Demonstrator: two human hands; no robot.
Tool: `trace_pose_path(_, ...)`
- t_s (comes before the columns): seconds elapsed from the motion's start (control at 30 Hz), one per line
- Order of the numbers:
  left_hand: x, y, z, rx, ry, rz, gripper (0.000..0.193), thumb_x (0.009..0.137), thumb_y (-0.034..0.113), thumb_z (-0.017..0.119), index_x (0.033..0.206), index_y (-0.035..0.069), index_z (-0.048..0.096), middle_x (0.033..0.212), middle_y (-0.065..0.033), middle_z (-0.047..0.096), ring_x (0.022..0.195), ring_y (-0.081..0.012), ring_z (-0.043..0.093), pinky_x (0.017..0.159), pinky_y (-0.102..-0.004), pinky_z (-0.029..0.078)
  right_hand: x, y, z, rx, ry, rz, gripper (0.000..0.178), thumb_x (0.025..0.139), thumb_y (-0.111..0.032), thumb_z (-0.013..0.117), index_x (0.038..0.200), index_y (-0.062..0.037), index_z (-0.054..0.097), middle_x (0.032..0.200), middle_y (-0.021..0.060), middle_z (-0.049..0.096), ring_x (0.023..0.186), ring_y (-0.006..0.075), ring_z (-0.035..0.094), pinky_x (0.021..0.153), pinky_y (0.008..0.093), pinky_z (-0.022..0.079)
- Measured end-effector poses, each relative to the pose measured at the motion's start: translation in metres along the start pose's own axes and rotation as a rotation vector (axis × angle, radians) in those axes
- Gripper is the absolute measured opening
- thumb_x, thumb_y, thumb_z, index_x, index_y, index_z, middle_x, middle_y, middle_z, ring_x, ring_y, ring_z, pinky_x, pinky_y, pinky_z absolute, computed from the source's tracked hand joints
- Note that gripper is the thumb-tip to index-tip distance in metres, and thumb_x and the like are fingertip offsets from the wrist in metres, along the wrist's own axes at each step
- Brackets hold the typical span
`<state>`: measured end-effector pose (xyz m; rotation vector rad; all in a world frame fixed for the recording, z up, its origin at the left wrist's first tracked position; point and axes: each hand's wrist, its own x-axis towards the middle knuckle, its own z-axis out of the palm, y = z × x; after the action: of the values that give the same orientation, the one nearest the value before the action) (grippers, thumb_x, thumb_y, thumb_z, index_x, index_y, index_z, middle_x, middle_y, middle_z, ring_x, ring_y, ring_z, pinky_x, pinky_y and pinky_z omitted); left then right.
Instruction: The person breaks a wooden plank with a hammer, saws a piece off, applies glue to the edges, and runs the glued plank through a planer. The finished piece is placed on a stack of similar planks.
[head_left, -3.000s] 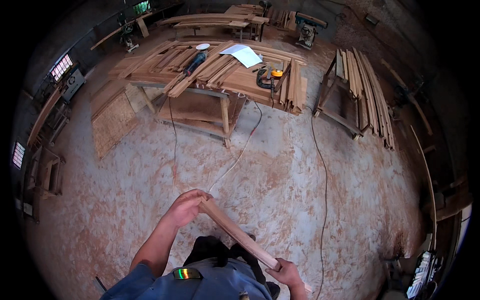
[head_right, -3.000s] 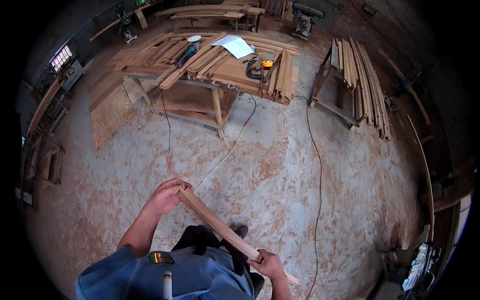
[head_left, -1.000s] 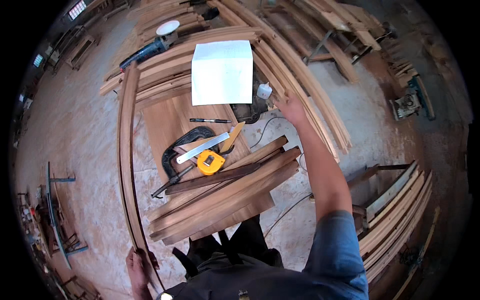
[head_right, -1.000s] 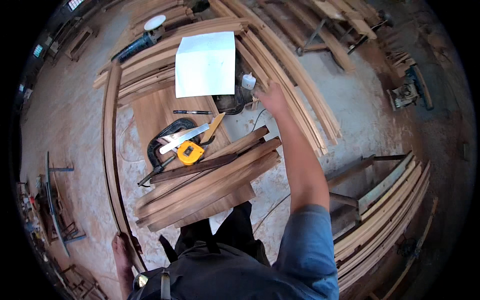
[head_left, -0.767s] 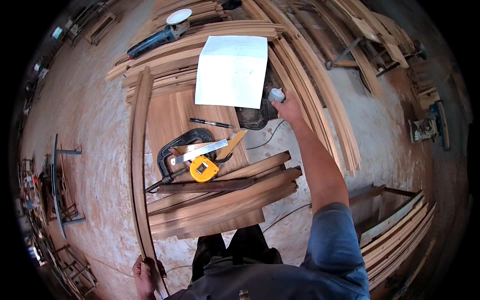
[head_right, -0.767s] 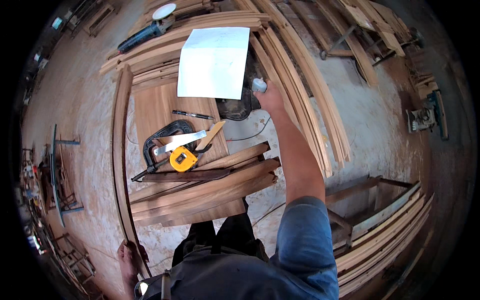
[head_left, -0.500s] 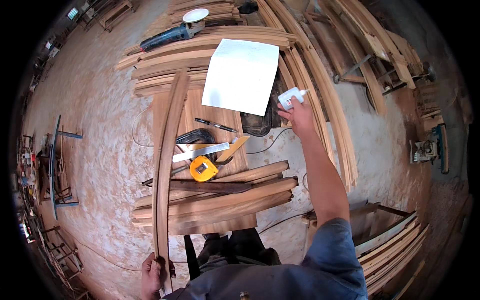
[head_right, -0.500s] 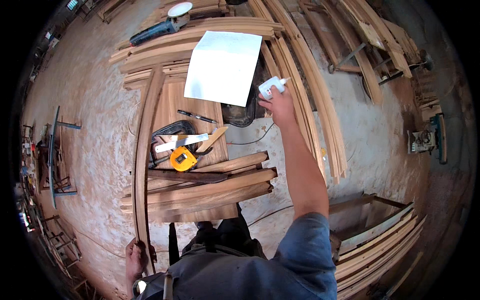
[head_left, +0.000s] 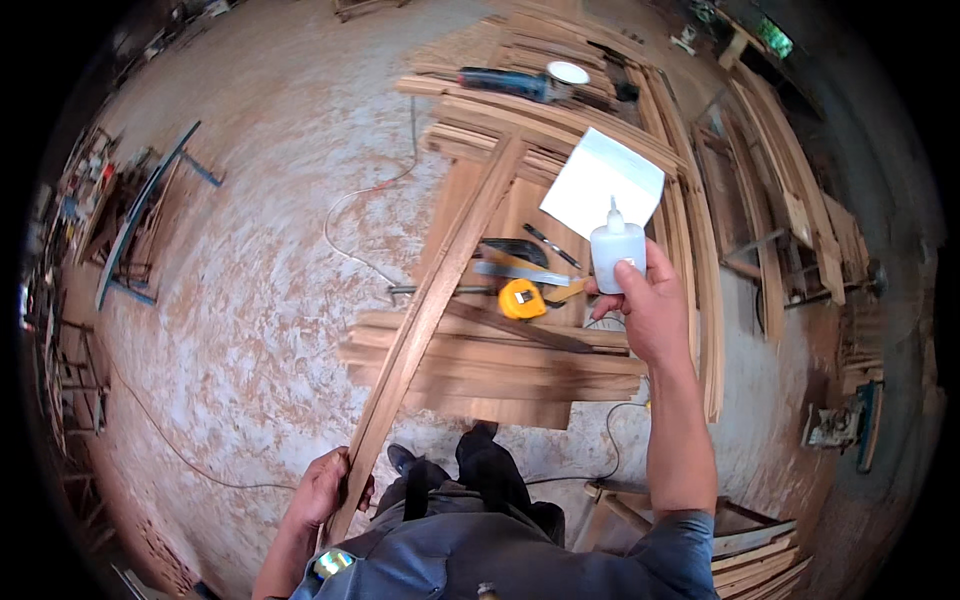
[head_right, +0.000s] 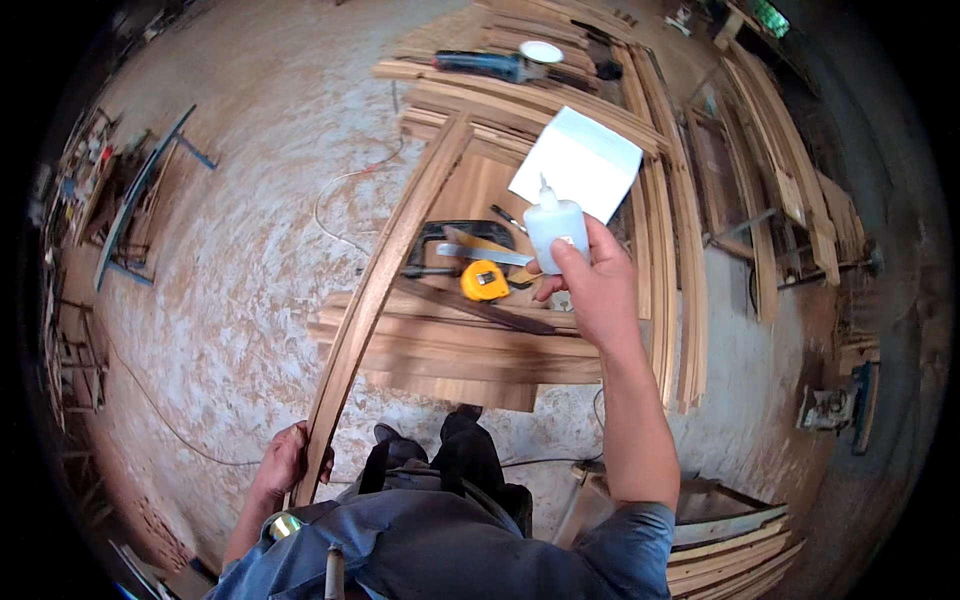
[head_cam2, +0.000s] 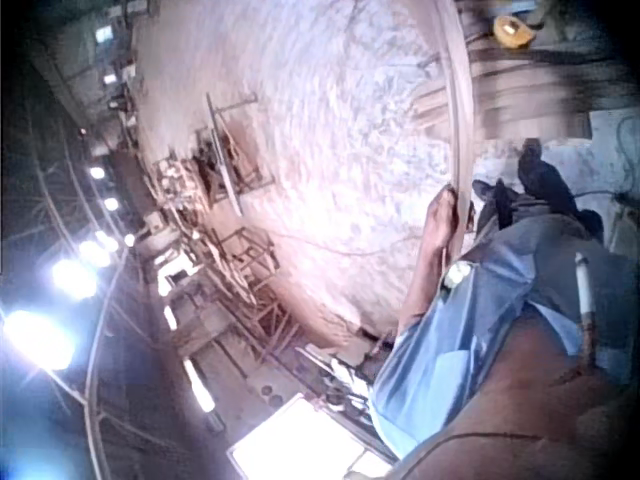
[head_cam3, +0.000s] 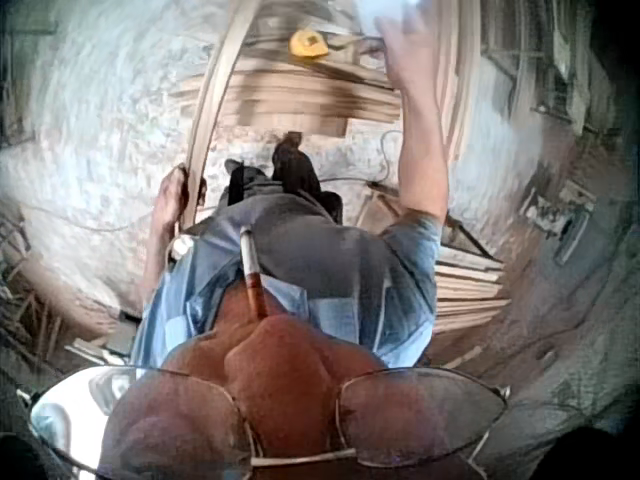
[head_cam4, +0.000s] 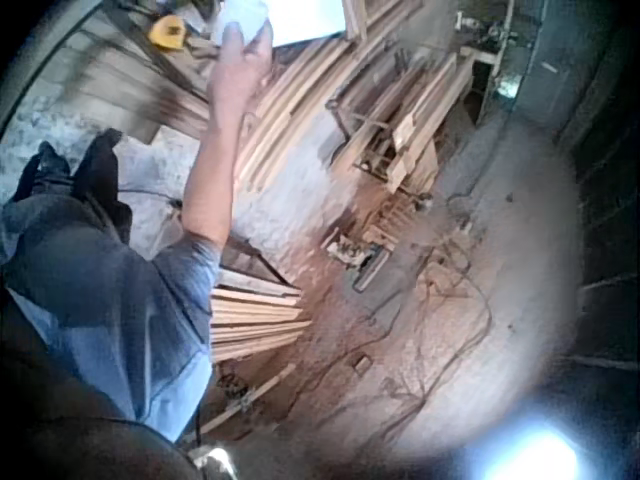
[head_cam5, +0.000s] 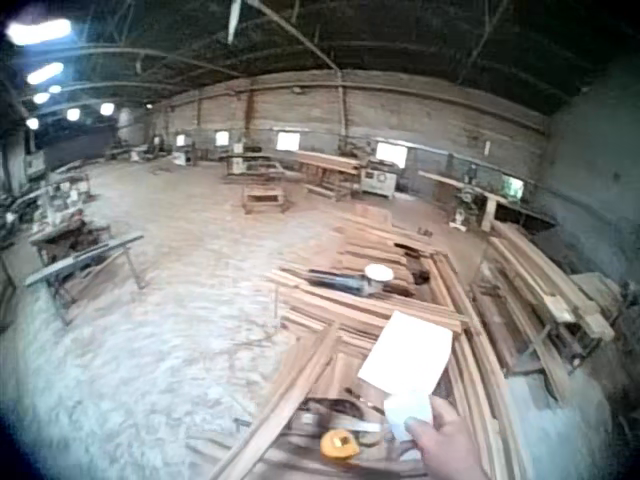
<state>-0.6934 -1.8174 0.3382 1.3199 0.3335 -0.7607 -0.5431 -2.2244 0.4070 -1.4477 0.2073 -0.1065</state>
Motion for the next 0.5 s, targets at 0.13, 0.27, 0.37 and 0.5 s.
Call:
trace_pose_path(0.13, -0.039, -0.02, -0.041, -0.02, 0.056, 0.022, 0.061, 0.088, 0.06, 0.049, 0.094, -0.001, 0.052, 0.074, -0.0131, 0.059, 0.061, -0.0203, 0.059, 0.054, -0.032, 0.049, -0.016, 0.008, 0.071, -0.092, -0.09, -0.055, 0.026, 0.09, -0.008, 0.056, 0.113, 0.003, 0.051, 0.099, 0.0128, 0.061, 0.073, 0.0146, 0.064, 0.047, 0.023, 0.049)
trace_pose_path(0.27, -0.087, -0.044, -0.079, -0.023, 0.165, 0.014, 0.058, 0.089, 0.06, 0.049, 0.089, 0.001, 0.053, 0.071, -0.0116, 0.06, 0.059, -0.0187, 0.058, 0.052, -0.0302, 0.047, -0.022, 0.018, 0.145, -0.147, -0.118, 0.016, 0.024, 0.088, -0.013, 0.062, 0.104, 0.0027, 0.054, 0.086, 0.0088, 0.061, 0.06, 0.0083, 0.058, 0.044, 0.0194, 0.042)
trace_pose_path(0.37, -0.114, -0.068, -0.106, -0.052, 0.217, 0.011, 0.057, 0.089, 0.059, 0.048, 0.087, 0.003, 0.054, 0.07, -0.01, 0.06, 0.057, -0.017, 0.057, 0.052, -0.0295, 0.047, -0.027, 0.03, 0.194, -0.169, -0.16, 0.003, 0.027, 0.086, -0.016, 0.065, 0.104, 0.0015, 0.055, 0.075, 0.005, 0.06, 0.052, 0.0056, 0.052, 0.042, 0.0196, 0.039)
trace_pose_path(0.5, -0.143, -0.087, -0.128, -0.142, 0.237, -0.001, 0.054, 0.092, 0.057, 0.046, 0.086, 0.003, 0.055, 0.069, -0.0085, 0.061, 0.056, -0.0148, 0.057, 0.051, -0.029, 0.047, -0.023, 0.052, 0.239, -0.334, -0.273, 0.071, 0.03, 0.086, -0.016, 0.065, 0.106, 0.0024, 0.053, 0.078, 0.005, 0.059, 0.054, 0.0068, 0.053, 0.04, 0.0197, 0.039)
